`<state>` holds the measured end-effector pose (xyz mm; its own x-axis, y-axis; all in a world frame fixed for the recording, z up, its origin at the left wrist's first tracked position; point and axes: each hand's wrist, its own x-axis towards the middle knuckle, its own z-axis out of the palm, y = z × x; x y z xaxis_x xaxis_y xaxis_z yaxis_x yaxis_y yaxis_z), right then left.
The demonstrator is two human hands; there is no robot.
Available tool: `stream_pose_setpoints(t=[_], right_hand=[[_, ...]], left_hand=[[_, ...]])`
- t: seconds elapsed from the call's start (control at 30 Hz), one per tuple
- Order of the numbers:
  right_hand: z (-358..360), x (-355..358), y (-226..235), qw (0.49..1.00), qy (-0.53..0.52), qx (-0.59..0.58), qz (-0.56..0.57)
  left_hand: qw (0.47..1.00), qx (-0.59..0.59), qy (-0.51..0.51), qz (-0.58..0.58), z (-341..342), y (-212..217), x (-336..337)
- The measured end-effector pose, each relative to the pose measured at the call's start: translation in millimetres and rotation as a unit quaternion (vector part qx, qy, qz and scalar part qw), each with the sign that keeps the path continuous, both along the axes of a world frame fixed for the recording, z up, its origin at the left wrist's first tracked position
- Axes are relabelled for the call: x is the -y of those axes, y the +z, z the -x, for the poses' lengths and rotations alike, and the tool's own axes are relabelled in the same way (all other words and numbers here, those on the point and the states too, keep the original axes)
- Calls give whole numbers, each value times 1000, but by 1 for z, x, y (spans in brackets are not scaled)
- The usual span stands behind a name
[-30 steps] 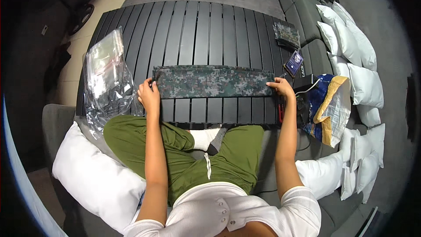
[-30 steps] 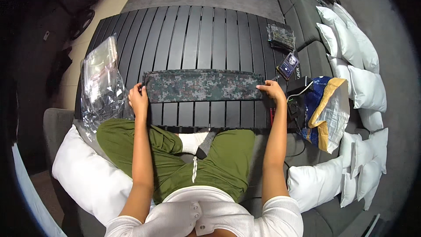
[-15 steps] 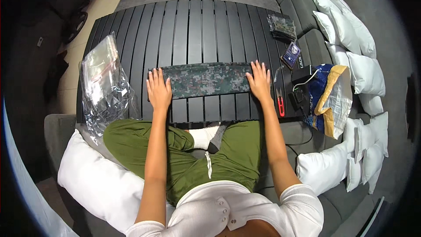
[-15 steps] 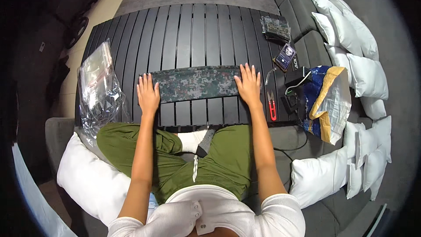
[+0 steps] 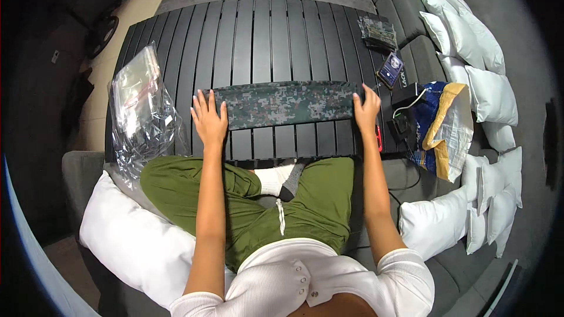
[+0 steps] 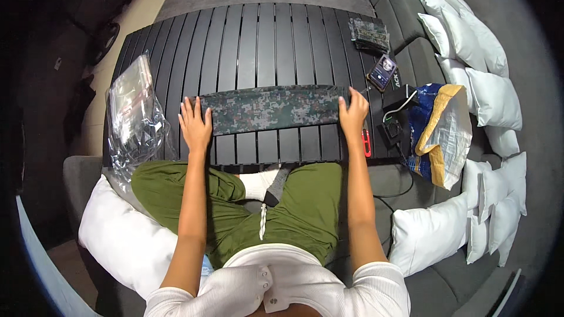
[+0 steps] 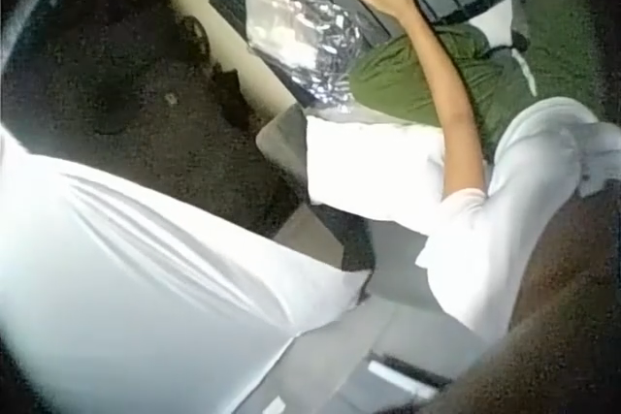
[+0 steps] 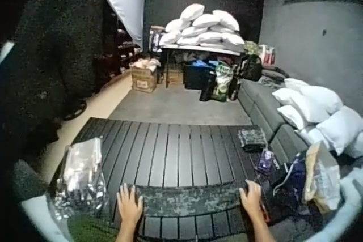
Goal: Fold a camouflage-patterned neck gaiter and place it into a plastic zip-lock bag.
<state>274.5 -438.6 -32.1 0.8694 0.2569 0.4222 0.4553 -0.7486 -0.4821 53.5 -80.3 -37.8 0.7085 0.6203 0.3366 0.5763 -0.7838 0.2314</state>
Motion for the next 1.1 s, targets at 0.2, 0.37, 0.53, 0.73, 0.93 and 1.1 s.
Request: stream_pose_setpoints(t=[0.2, 0.37, 0.53, 0.73, 0.93, 1.1], right_hand=[[-1, -2, 17, 957, -159, -205, 128], [-15, 1, 16, 959, -148, -188, 152], [3, -29, 58, 970, -44, -236, -46], [75, -112, 112, 990, 80, -48, -102], [152, -159, 98, 924, 312, -136, -173], [200, -136, 70, 873, 306, -281, -257]], left_hand=[[996, 85, -23, -6, 7, 13, 5], [991, 122, -39, 46, 5, 18, 17], [924, 230, -127, 278, -1, 31, 45], [444, 281, -151, 837, -46, 56, 117], [295, 218, -112, 924, -51, 32, 76], [269, 287, -89, 915, -22, 49, 26]])
